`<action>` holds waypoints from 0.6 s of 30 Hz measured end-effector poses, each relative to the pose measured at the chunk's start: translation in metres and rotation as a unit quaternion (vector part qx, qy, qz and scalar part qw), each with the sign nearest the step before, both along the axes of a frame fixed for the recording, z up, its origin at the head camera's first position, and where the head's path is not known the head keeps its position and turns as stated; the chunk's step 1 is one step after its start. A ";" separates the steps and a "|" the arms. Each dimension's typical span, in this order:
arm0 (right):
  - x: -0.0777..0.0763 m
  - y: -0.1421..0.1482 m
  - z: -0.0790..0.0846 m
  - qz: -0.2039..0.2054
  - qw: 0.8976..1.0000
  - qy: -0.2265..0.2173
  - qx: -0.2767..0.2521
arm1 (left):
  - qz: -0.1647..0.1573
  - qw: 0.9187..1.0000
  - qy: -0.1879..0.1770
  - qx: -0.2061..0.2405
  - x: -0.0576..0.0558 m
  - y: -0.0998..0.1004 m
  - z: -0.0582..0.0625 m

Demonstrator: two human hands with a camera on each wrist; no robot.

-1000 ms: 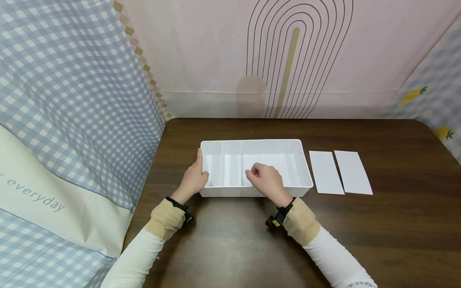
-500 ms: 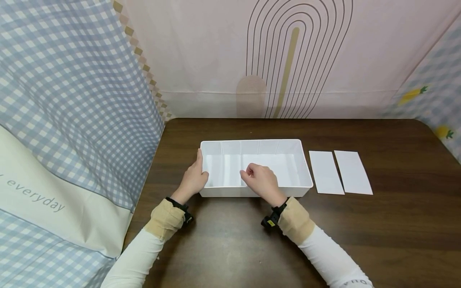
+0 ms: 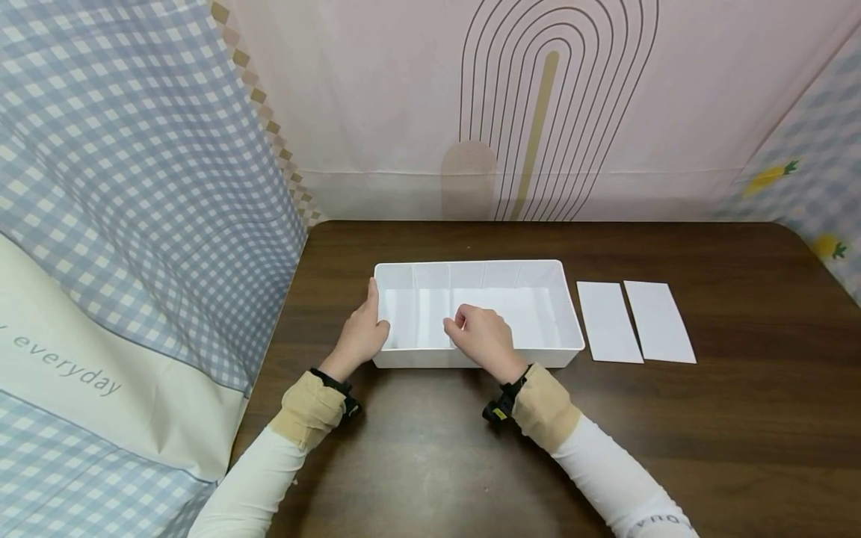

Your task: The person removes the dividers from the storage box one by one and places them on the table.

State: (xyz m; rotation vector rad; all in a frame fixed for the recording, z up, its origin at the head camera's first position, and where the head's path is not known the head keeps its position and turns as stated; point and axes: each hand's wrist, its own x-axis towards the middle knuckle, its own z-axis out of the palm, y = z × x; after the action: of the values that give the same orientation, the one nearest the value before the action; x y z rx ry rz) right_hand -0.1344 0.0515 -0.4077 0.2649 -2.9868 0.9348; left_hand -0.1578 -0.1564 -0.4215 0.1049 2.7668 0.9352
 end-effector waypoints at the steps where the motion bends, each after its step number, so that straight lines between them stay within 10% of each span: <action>1: 0.000 0.000 0.000 0.000 1.000 -0.001 -0.001 | 0.000 1.000 -0.001 -0.001 0.000 0.000 0.000; 18: -0.007 -0.007 0.002 0.012 0.999 -0.016 0.028 | 0.000 1.000 0.005 0.000 -0.001 0.000 -0.002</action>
State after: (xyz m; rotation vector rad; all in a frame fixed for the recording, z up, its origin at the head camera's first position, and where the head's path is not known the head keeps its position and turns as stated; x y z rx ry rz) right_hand -0.1415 0.0448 -0.4061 0.2884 -3.0495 0.8678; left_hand -0.1585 -0.1568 -0.4236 0.1094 2.7750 0.9375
